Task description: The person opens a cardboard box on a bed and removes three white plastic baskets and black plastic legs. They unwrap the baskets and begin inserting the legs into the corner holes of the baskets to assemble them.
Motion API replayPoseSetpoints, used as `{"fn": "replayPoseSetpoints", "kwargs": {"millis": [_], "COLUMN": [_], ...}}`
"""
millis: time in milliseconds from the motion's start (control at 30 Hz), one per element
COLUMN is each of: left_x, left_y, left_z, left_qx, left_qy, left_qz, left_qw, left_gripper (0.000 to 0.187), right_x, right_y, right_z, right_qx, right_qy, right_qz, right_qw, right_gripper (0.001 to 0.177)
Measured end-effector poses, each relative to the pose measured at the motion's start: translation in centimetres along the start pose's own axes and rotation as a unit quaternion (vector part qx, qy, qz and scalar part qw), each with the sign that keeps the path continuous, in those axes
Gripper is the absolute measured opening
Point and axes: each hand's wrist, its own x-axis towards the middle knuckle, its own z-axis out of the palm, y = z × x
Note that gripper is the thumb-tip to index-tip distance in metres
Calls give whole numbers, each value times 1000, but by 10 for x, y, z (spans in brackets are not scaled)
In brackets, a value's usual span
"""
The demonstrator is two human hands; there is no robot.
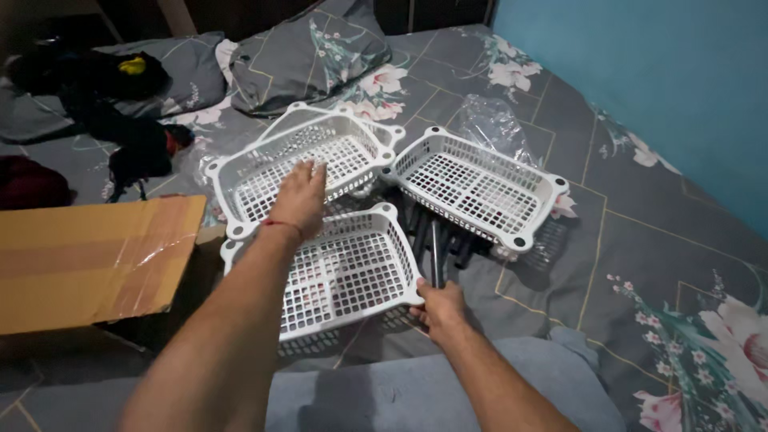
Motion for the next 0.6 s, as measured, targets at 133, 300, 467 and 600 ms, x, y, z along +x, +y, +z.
{"fn": "replayPoseSetpoints", "kwargs": {"millis": [133,300,467,600], "left_x": [-20,-44,-99,-121], "left_y": [19,48,98,128], "left_z": [-22,-69,-116,-115], "left_qx": [-104,-100,-189,-187], "left_qy": [-231,-399,-422,-412], "left_qz": [-102,-176,-143,-143], "left_qw": [962,894,875,880], "left_gripper": [41,32,32,33], "right_x": [-6,-25,-42,-60], "right_y": [-4,-17,-38,-43], "right_z": [-1,4,0,-5], "right_qx": [17,-62,-330,-384], "right_qy": [-18,15,171,144], "right_qz": [0,-14,-213,-257], "right_qw": [1000,998,904,875], "right_gripper": [33,27,39,34]}}
